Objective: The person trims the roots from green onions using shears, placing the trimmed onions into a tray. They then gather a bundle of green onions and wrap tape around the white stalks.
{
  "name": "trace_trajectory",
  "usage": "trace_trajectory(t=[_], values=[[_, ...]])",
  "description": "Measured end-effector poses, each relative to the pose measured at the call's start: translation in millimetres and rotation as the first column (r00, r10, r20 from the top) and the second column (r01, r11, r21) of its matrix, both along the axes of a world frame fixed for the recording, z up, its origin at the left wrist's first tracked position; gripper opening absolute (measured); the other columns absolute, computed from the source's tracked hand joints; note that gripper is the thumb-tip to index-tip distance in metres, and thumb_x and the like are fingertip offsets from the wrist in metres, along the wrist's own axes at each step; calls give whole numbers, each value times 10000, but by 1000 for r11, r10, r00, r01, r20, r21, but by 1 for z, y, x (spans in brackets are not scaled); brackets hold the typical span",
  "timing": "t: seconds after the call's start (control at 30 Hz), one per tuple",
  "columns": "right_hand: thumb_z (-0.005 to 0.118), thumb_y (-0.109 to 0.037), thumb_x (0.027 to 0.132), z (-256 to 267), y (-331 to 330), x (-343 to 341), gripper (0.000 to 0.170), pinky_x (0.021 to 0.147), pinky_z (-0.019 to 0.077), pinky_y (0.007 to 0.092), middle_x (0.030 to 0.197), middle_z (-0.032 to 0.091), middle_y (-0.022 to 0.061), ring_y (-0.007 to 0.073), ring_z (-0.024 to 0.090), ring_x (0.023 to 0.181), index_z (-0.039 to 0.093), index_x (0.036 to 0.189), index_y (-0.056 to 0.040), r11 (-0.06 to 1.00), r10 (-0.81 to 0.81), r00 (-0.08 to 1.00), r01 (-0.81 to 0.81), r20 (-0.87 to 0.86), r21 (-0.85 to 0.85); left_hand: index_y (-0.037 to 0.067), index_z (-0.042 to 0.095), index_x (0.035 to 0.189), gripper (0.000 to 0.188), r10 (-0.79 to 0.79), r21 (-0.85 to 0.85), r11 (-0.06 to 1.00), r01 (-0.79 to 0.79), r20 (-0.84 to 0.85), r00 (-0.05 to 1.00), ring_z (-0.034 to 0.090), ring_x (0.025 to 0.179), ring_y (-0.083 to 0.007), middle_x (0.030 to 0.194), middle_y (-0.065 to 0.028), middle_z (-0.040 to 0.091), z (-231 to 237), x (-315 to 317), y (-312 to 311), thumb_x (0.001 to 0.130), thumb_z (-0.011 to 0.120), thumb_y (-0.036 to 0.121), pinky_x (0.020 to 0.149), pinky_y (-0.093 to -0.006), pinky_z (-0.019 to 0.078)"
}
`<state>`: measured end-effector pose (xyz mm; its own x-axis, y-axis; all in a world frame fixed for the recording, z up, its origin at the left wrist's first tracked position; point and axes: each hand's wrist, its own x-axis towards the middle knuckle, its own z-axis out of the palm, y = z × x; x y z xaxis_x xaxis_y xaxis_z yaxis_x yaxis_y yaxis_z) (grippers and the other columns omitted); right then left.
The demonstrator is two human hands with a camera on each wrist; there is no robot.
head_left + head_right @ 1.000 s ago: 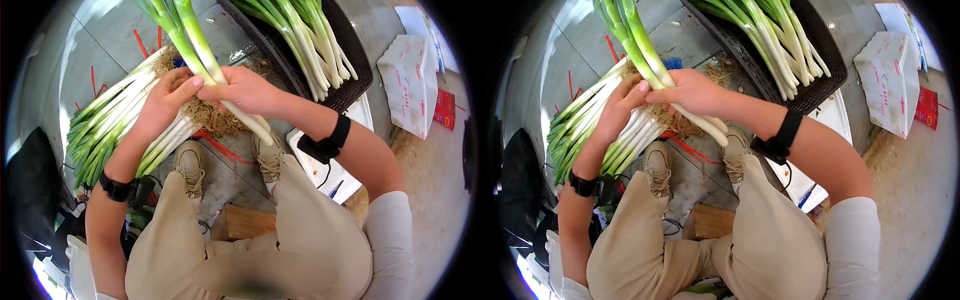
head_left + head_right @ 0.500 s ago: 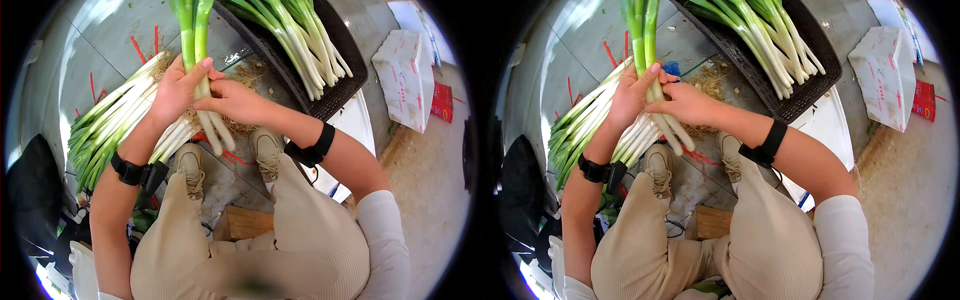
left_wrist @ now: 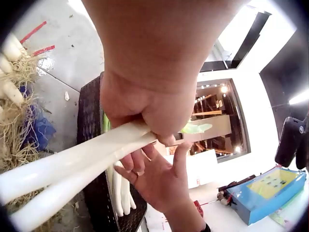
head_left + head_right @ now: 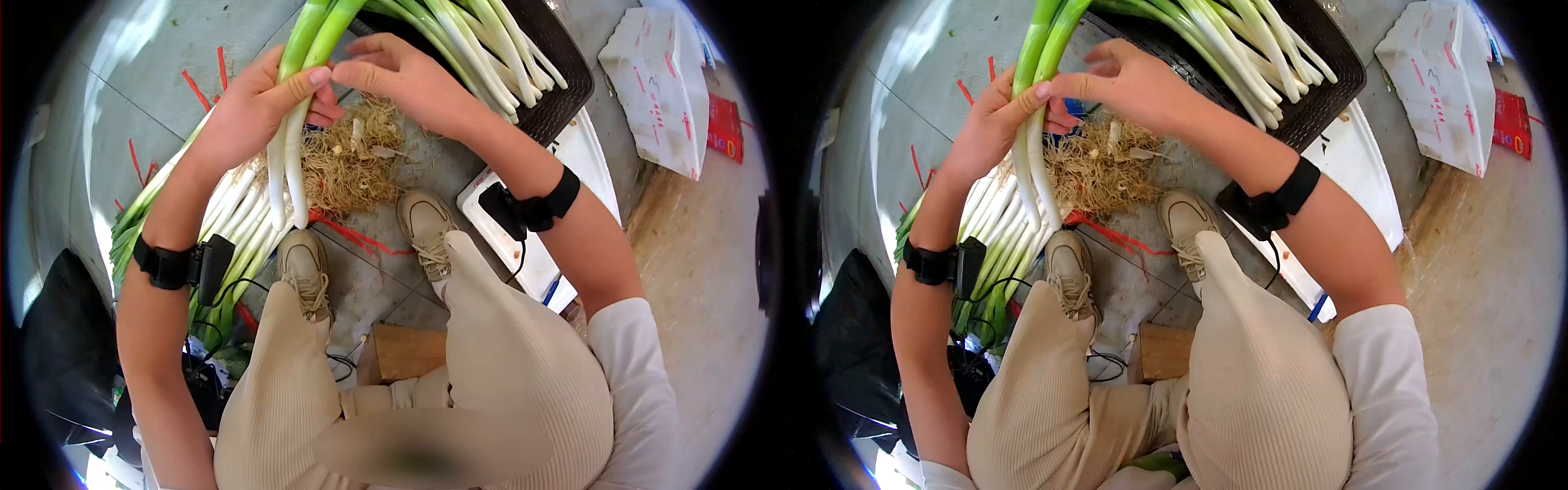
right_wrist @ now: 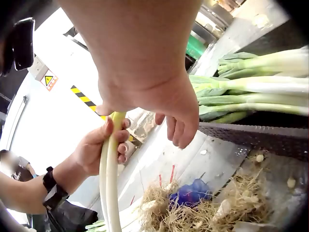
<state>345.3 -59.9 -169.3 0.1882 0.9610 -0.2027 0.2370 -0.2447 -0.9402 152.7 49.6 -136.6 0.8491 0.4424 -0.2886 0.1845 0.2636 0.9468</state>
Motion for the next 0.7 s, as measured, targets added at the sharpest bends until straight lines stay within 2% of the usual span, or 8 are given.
trace_trajectory(t=[0.03,0.13,0.2,0.23,0.27,0.43,0.53,0.7], values=[[702,-704,767,4,3,1,926,936,492,377,1152,659,192,244,639,1062,577,1254,73,1000,-3,1000,3,-3,-2,11,536,1195,311,-44,-18,999,44,-23,999,677,846,-161,957,-64,638,2,0,-1,1020,582,263,781,-304,583],[589,-542,957,19,11,5,629,1005,448,351,1211,645,139,191,605,1101,567,1273,2,987,160,794,-109,-586,121,8,521,1246,337,-127,-129,984,119,-50,991,670,768,-155,916,-53,624,4,8,-10,1038,543,272,746,-302,583],[575,-515,976,21,12,4,550,997,460,370,1141,642,113,188,600,1056,563,1226,-26,993,113,710,-49,-695,112,9,520,1244,335,-174,-131,977,166,-49,984,669,751,-147,906,-48,625,6,12,-13,1036,545,271,722,-297,579],[561,-489,994,21,12,3,473,989,472,389,1071,639,88,184,595,1011,559,1178,-53,995,73,613,7,-787,98,10,519,1242,333,-218,-129,969,211,-45,975,668,734,-139,895,-42,627,7,14,-14,1034,547,269,699,-292,575],[551,-376,1022,11,11,3,369,1066,454,441,1242,630,173,295,566,1240,545,1178,-42,999,20,335,21,-942,29,11,521,1236,335,-227,-146,965,217,-55,972,674,724,-135,891,-44,635,6,16,-15,1028,560,270,707,-293,579],[508,-333,1048,8,8,-2,280,1025,496,429,1118,638,147,284,598,1186,546,1067,-57,998,-6,345,66,-938,18,8,516,1248,363,-193,-245,954,171,-67,979,693,817,-152,961,-70,666,-1,13,-24,990,629,237,755,-305,585],[500,-292,1053,16,4,-2,239,1030,499,444,987,609,106,278,612,1135,537,1032,-57,982,-96,268,182,-959,-47,-10,548,1230,526,-111,31,992,118,-174,978,662,973,-146,1031,-89,686,-4,-5,-35,865,792,279,875,-303,531],[523,-272,1040,22,-1,15,224,1037,496,470,881,555,71,256,610,956,515,969,-59,912,-143,231,409,-962,-37,14,547,1261,455,-127,161,968,192,-347,929,646,882,-120,982,-52,663,-30,-49,-48,900,744,210,809,-283,524]])
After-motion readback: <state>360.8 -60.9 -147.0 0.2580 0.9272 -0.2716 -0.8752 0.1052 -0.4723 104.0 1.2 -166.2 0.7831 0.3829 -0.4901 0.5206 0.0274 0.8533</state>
